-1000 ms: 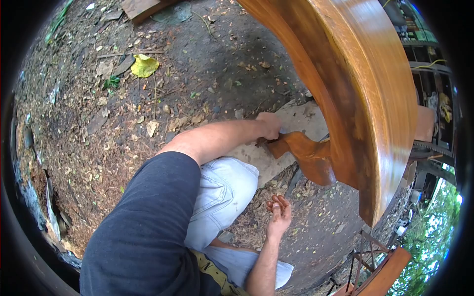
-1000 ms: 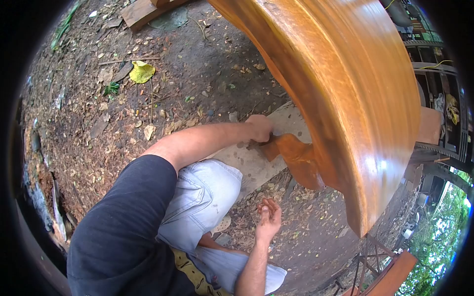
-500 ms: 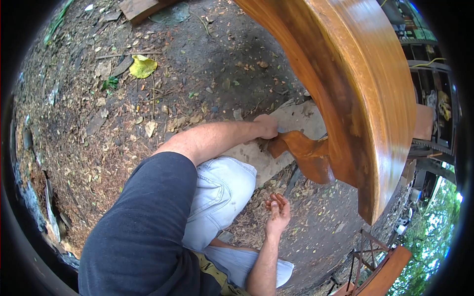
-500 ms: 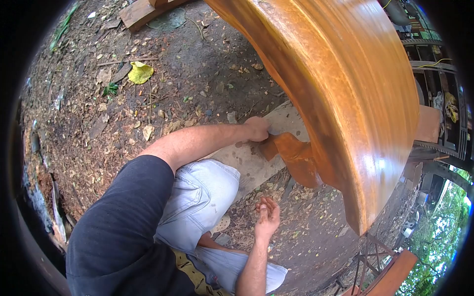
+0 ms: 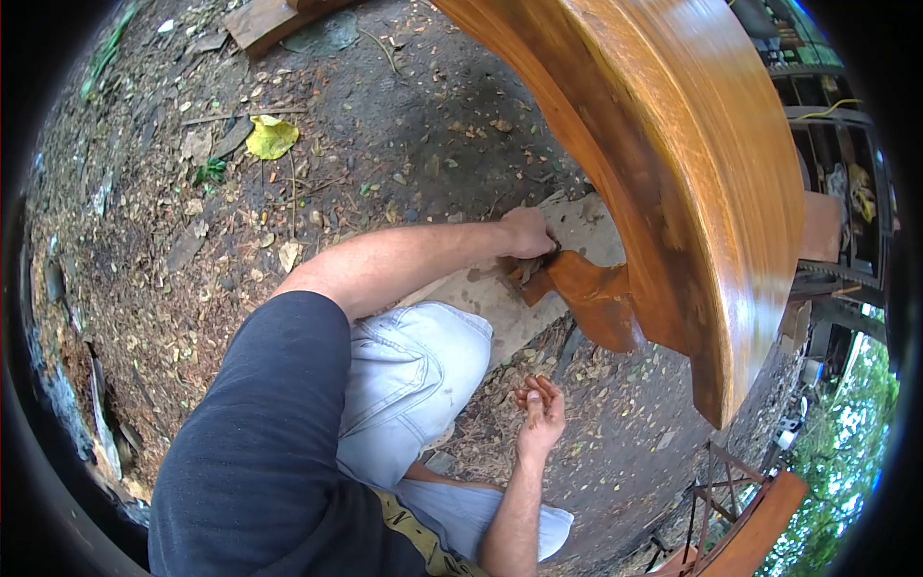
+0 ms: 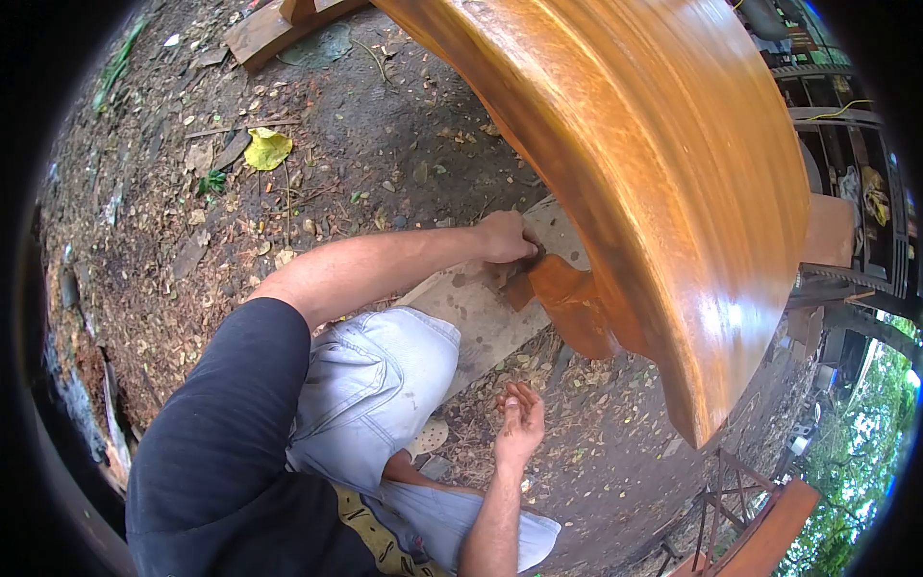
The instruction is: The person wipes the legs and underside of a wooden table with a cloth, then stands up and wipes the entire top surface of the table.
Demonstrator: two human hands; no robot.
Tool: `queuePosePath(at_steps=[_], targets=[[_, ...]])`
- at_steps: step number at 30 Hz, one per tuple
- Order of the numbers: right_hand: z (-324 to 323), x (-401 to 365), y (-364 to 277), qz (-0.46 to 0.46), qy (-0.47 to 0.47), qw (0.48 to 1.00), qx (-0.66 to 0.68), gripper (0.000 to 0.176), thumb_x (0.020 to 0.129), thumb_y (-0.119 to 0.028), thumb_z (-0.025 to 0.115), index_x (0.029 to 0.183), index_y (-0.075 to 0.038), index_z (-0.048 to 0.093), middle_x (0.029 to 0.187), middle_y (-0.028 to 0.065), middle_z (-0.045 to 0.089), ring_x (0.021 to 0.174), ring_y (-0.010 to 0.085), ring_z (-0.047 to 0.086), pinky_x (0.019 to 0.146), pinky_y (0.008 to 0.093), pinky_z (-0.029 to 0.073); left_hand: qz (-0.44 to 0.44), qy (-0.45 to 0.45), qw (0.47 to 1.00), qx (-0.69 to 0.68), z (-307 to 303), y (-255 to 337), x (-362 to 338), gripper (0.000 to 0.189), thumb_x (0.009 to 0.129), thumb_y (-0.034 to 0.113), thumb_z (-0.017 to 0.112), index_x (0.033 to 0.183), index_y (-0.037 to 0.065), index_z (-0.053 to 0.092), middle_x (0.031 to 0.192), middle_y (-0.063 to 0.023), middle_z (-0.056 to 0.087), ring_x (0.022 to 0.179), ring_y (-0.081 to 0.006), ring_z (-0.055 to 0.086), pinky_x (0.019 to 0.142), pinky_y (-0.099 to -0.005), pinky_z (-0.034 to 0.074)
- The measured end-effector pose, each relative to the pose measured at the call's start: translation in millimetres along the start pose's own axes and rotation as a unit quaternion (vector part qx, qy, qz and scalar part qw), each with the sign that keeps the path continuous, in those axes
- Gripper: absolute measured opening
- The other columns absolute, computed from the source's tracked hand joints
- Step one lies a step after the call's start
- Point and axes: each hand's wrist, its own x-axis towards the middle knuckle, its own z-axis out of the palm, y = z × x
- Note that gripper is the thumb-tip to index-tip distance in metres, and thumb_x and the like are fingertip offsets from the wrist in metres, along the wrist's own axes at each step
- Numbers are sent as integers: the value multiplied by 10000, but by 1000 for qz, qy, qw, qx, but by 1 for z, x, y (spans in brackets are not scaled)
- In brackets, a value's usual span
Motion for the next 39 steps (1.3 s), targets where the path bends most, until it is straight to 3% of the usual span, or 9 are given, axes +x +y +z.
queuePosePath(at_steps=[10, 16, 19, 25, 31, 34, 36, 37, 39], targets=[[2, 0, -7, 2, -1, 1000, -1, 300, 999, -46, 531, 1273, 74, 522, 1178, 204, 649, 934, 205, 666, 823, 319, 565, 62, -20, 997, -31, -31, 62, -41, 322, 858, 272, 690, 1113, 86, 752, 1105, -156, 728, 1061, -308, 679, 947, -377, 514], [3, 0, -10, -9, -5, 1000, 1, 294, 999, -26, 513, 1274, 77, 514, 1184, 218, 643, 937, 206, 664, 821, 325, 574, -8, -40, 987, -155, -40, 91, -50, 326, 848, 210, 724, 1112, 19, 742, 1051, -164, 736, 988, -259, 689, 883, -346, 521], [1, 1, -5, -5, -5, 1000, 11, 289, 1000, -24, 513, 1270, 77, 516, 1187, 218, 643, 934, 202, 663, 818, 324, 576, -47, -53, 950, -305, -45, 96, -54, 282, 787, 174, 770, 1006, -4, 766, 1049, -162, 735, 990, -267, 681, 858, -365, 519], [2, 1, -5, -10, -4, 1000, 15, 276, 1002, -23, 512, 1259, 77, 521, 1169, 203, 651, 920, 193, 661, 811, 319, 573, -30, -89, 881, -464, -56, 99, -67, 363, 863, 136, 720, 1156, -74, 683, 1153, -172, 699, 1042, -244, 659, 879, -349, 515], [5, 0, -9, 2, -4, 1000, 11, 265, 1004, -25, 509, 1249, 74, 530, 1151, 189, 655, 913, 187, 658, 818, 309, 562, 60, -110, 780, -613, -54, 90, -53, 330, 912, 116, 639, 1177, -80, 654, 1175, -181, 691, 1072, -262, 667, 920, -361, 533], [0, 2, 0, 0, -3, 1000, 21, 269, 1003, -26, 509, 1252, 74, 529, 1155, 185, 654, 915, 186, 656, 818, 301, 558, 146, -148, 765, -610, -87, 44, -31, 343, 982, 201, 526, 1155, -71, 645, 1110, -210, 692, 939, -264, 684, 765, -359, 551], [2, 1, -4, 7, 3, 1000, 12, 273, 1003, -26, 507, 1256, 76, 527, 1157, 184, 653, 920, 186, 656, 818, 301, 559, 43, 41, 710, -701, -103, 26, -15, 375, 1023, 262, 471, 1123, -54, 647, 1016, -183, 703, 845, -271, 693, 726, -319, 548], [3, -1, -4, 13, 5, 1000, 8, 275, 1003, -25, 506, 1258, 77, 526, 1158, 184, 653, 922, 186, 656, 818, 300, 559, 77, 67, 740, -665, -118, 6, -10, 358, 1031, 258, 462, 1154, -29, 636, 1052, -157, 699, 889, -239, 686, 754, -319, 553], [4, 0, -2, 14, 0, 1000, -4, 280, 1003, -28, 508, 1263, 76, 524, 1159, 184, 653, 923, 187, 656, 817, 303, 559, 60, 111, 708, -695, -147, -6, -27, 347, 993, 222, 554, 1216, -42, 588, 1172, -178, 675, 1000, -261, 692, 886, -366, 573]])
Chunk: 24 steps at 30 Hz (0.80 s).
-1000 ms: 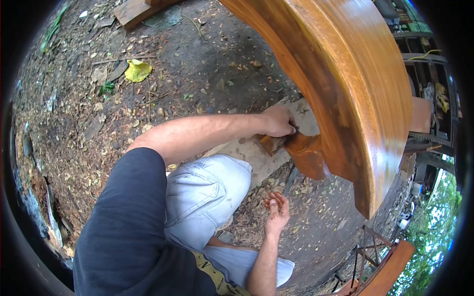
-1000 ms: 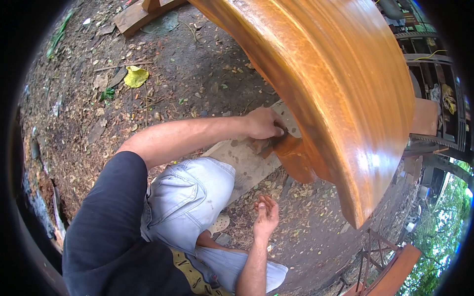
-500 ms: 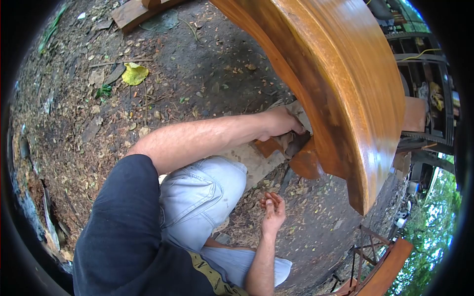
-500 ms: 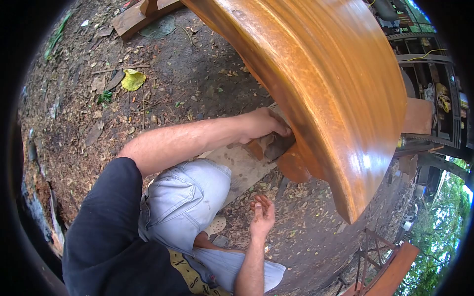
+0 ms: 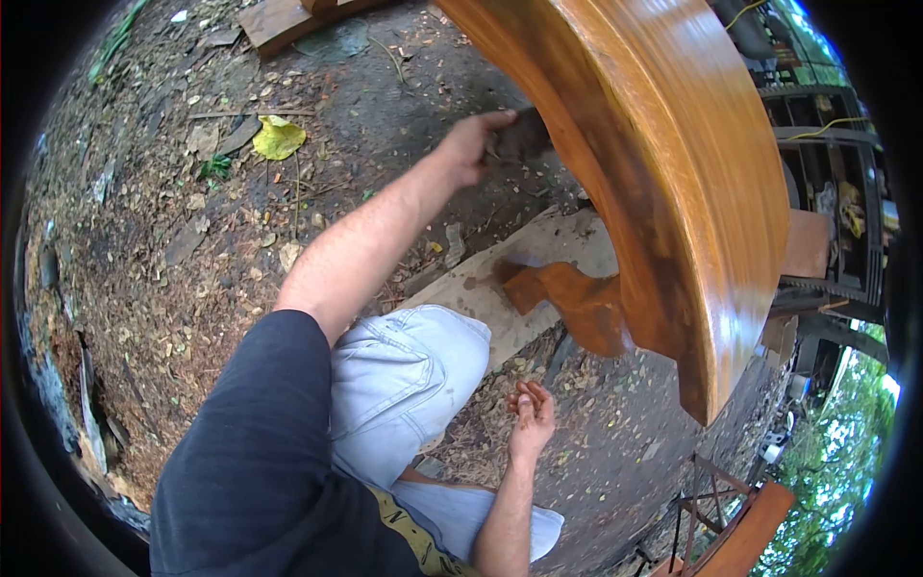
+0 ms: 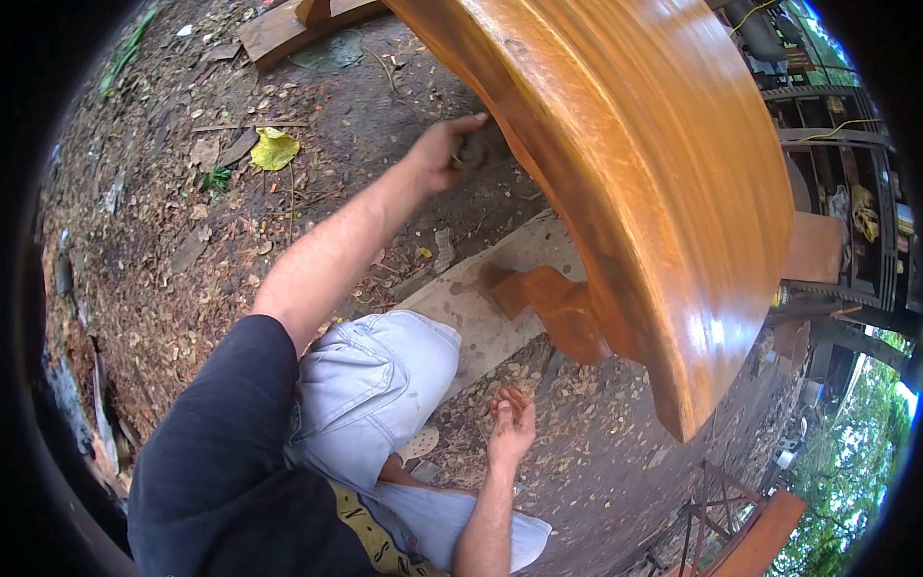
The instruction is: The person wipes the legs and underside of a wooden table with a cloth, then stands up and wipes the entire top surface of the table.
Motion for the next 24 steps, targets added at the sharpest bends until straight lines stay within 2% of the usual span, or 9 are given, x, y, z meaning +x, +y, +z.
queuePosePath(at_steps=[2, 5, 8, 10, 12, 14, 18, 20, 24], targets=[[-1, 0, -1, 2, -3, 1000, -9, 286, 1003, -31, 510, 1268, 73, 522, 1159, 184, 653, 929, 190, 657, 822, 307, 562, 33, 74, 997, 2, -8, 20, -11, 361, 983, 220, 590, 1235, -39, 590, 1173, -169, 677, 998, -253, 691, 883, -346, 573], [-1, 0, -4, -6, -10, 1000, 0, 294, 1002, -42, 523, 1273, 70, 522, 1163, 186, 652, 956, 202, 661, 842, 317, 568, 65, 80, 988, 116, -61, 31, -12, 385, 972, 215, 623, 1254, -46, 601, 1165, -159, 685, 983, -241, 696, 885, -336, 568], [-10, 1, -4, -33, -28, 999, 13, 304, 1000, -71, 553, 1267, 72, 531, 1172, 195, 652, 997, 224, 662, 873, 337, 575, 81, 161, 960, 214, -76, 46, -46, 401, 970, 211, 637, 1269, -55, 608, 1148, -154, 696, 978, -221, 695, 881, -324, 562], [-16, -1, -14, -50, -55, 997, 2, 312, 999, -93, 573, 1260, 75, 538, 1178, 201, 652, 1024, 238, 660, 894, 353, 577, 81, 234, 924, 293, -90, 53, -65, 389, 969, 203, 632, 1273, -39, 607, 1063, -118, 719, 913, -215, 699, 755, -360, 580], [-18, 3, -7, -52, -70, 996, 18, 306, 993, -93, 586, 1253, 65, 548, 1181, 196, 654, 1032, 230, 658, 885, 352, 575, 124, 304, 857, 398, -108, 59, -84, 360, 944, 203, 672, 1237, -5, 652, 1046, -104, 726, 897, -190, 685, 735, -375, 574], [-13, 6, -11, -50, -90, 994, 31, 293, 993, -119, 591, 1241, 33, 557, 1135, 149, 675, 896, 175, 672, 772, 294, 548, 144, 338, 799, 476, -161, 63, -94, 373, 917, 225, 708, 1223, 14, 674, 1060, -99, 731, 909, -181, 678, 769, -380, 561], [-10, -15, -37, -12, -141, 988, 62, 251, 987, -58, 565, 1221, 34, 561, 1109, 136, 676, 887, 156, 662, 764, 276, 539, 95, 400, 724, 553, -90, 93, -178, 391, 896, 205, 725, 1219, -9, 671, 1088, -117, 727, 926, -184, 684, 817, -326, 557], [-17, -36, -52, 37, -167, 984, 53, 244, 978, -19, 563, 1213, 48, 559, 1106, 142, 674, 941, 171, 659, 833, 296, 566, 76, 432, 725, 531, -78, 98, -202, 380, 895, 189, 726, 1216, -9, 673, 1079, -116, 728, 931, -186, 685, 825, -319, 559], [-43, -88, -77, 82, -186, 978, 38, 249, 961, -13, 575, 1207, 28, 569, 1084, 126, 683, 903, 154, 667, 810, 277, 558, 40, 417, 721, 551, -37, 102, -249, 355, 902, 180, 721, 1213, 14, 681, 1073, -109, 728, 948, -192, 685, 844, -320, 557]])
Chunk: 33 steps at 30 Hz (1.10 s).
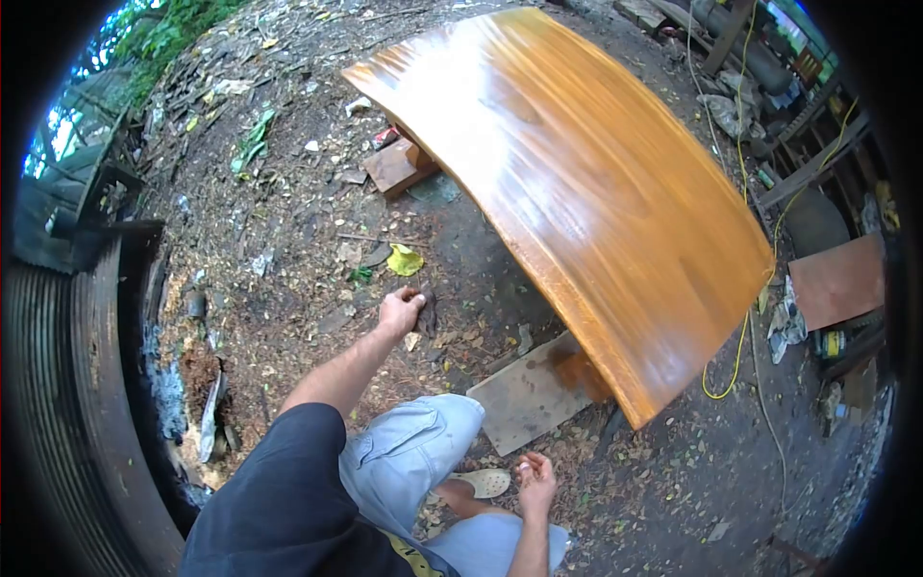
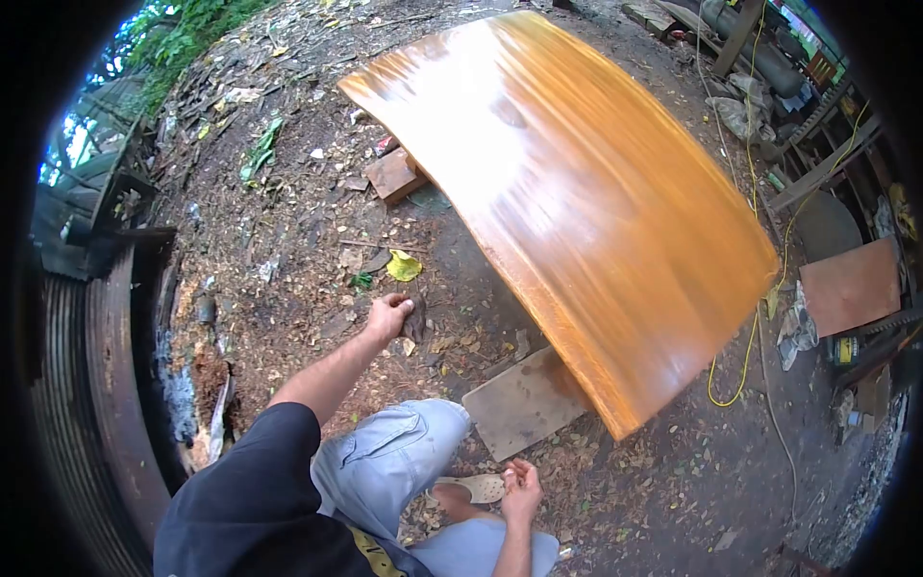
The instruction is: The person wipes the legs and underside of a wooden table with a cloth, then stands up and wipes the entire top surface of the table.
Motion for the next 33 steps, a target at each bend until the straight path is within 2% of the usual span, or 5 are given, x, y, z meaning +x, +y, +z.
queuePosePath(at_steps=[5, 9, 17, 20, 33], targets=[[-13, -81, -48, 18, -1, 1000, -12, 225, 981, -36, 568, 1203, 2, 574, 1033, 98, 692, 815, 129, 667, 669, 248, 539, -65, -16, 996, 65, -34, 77, -112, 376, 881, 256, 726, 1208, 73, 701, 1122, -133, 730, 1010, -223, 700, 910, -350, 544], [-19, -153, -137, 49, 4, 999, -14, 221, 951, -19, 589, 1169, 10, 603, 1018, 116, 710, 883, 163, 692, 757, 281, 561, -79, -87, 990, 85, -76, 158, -211, 384, 893, 256, 708, 1237, 87, 690, 1138, -145, 724, 1028, -239, 697, 929, -363, 545], [-7, -265, -312, -233, -56, 932, -272, 446, 839, -84, 704, 1262, -9, 585, 1158, 158, 677, 1033, 290, 682, 897, 375, 551, -60, -119, 985, 105, -143, 242, -381, 427, 838, 258, 753, 1221, 93, 660, 1050, -129, 721, 974, -236, 694, 882, -360, 547], [23, -291, -363, -382, -78, 855, -342, 538, 818, -166, 729, 1301, 0, 558, 1245, 209, 629, 1140, 364, 623, 989, 433, 501, -42, -101, 992, 64, -156, 240, -413, 421, 797, 294, 786, 1122, 62, 654, 1013, -116, 721, 939, -248, 696, 863, -367, 540], [203, -309, -411, -424, -108, 812, -386, 634, 752, -189, 726, 1296, 58, 512, 1284, 284, 562, 1178, 439, 557, 1018, 488, 448, -60, -57, 985, -150, -284, 287, -392, 461, 811, 262, 801, 1125, -14, 607, 962, -103, 669, 884, -177, 640, 787, -321, 539]])
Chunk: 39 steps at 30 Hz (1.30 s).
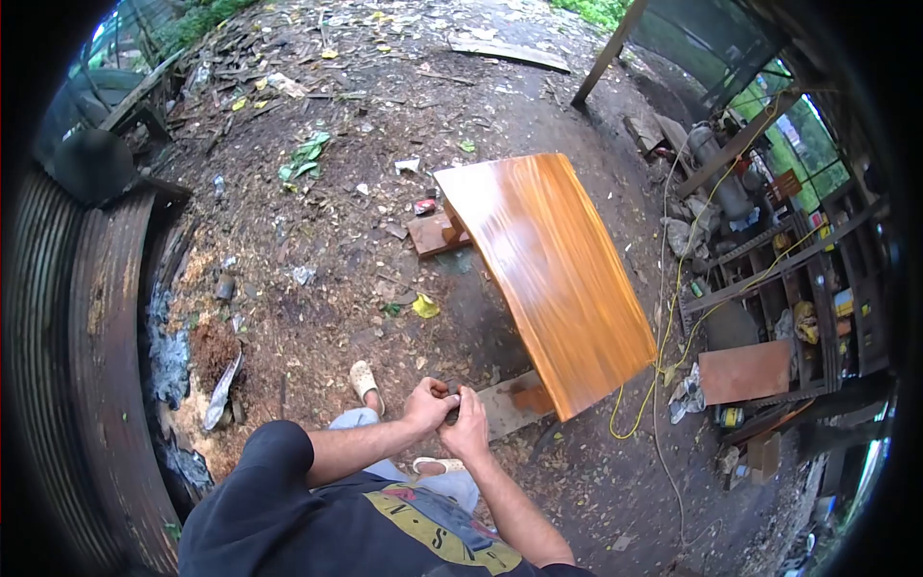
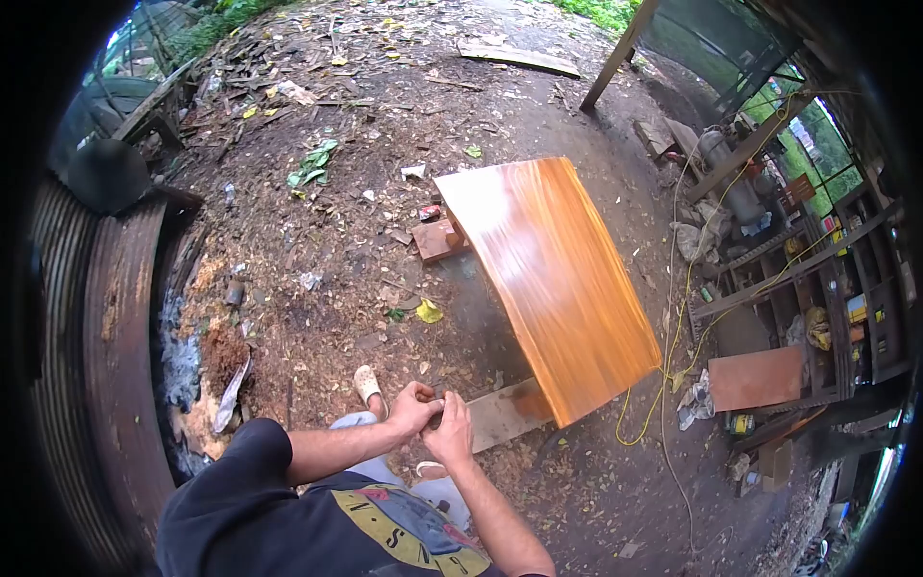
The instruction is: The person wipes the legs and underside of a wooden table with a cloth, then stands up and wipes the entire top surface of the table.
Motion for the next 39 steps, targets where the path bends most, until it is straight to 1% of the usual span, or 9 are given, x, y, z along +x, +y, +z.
queuePosePath(at_steps=[4, 7, 11, 15, 18, 23, 25, 30, 39], targets=[[48, 66, -32, 47, 80, 993, 68, 516, 784, -131, 703, 1242, 34, 534, 1149, 261, 598, 1106, 458, 582, 948, 499, 478, 22, -69, 997, -4, -65, 41, 37, 414, 854, 254, 751, 1132, -11, 596, 1024, -129, 693, 938, -194, 665, 838, -333, 538], [81, 115, -43, 241, 68, 936, 247, 467, 783, -34, 645, 1240, 14, 566, 1125, 143, 645, 1013, 246, 647, 887, 340, 528, 41, -149, 987, -55, -121, 56, 71, 335, 920, 178, 693, 1169, -7, 569, 1083, -113, 681, 1012, -171, 641, 887, -319, 516], [103, 166, -27, 297, 61, 856, 420, 454, 762, -6, 548, 1213, 7, 602, 1052, 67, 657, 954, 166, 637, 866, 288, 522, 120, -125, 984, -44, -215, 97, 102, 280, 932, 166, 684, 1154, 18, 598, 1109, -91, 683, 1042, -170, 641, 928, -330, 515], [90, 191, -12, 313, 27, 638, 703, 433, 772, -82, 571, 1195, -11, 633, 1095, 117, 699, 979, 268, 686, 938, 434, 557, 154, 28, 986, 59, -323, 116, 145, 251, 926, 170, 672, 1126, 25, 630, 1064, -98, 689, 998, -172, 650, 879, -329, 532], [48, 206, -48, 311, -11, 567, 763, 395, 873, -154, 648, 1245, -24, 618, 1167, 136, 688, 1031, 278, 683, 943, 438, 551, 127, 78, 986, 69, -392, 91, 194, 251, 932, 173, 654, 1117, 4, 632, 1013, -89, 685, 902, -164, 653, 822, -319, 532], [50, 229, -32, 269, 14, 572, 775, 434, 913, -131, 628, 1330, -44, 544, 1183, 131, 683, 1052, 268, 678, 942, 446, 552, 99, 116, 985, 82, -471, 50, 282, 301, 941, 178, 668, 1170, -8, 607, 998, -81, 667, 794, -119, 636, 680, -258, 506], [33, 249, -47, 222, -49, 561, 796, 466, 908, -108, 634, 1356, -60, 514, 1187, 119, 679, 1060, 262, 676, 938, 447, 553, 40, 87, 993, 72, -481, 94, 297, 330, 930, 204, 672, 1172, -16, 622, 1030, -98, 680, 878, -173, 661, 798, -318, 543], [66, 273, 25, 338, 77, 590, 729, 499, 907, -163, 663, 1373, -85, 500, 1189, 70, 653, 1054, 222, 662, 917, 427, 551, 34, 77, 972, 218, -525, 147, 401, 324, 932, 202, 664, 1170, -13, 615, 1037, -99, 662, 862, -168, 651, 788, -316, 539], [68, 358, 59, 346, 169, 440, 811, 392, 956, -245, 517, 1286, -43, 576, 1130, 182, 690, 974, 345, 696, 844, 499, 586, -216, 73, 918, 324, -636, 167, 520, 293, 908, 243, 659, 1123, 49, 618, 867, -60, 662, 636, -195, 641, 542, -326, 468]])
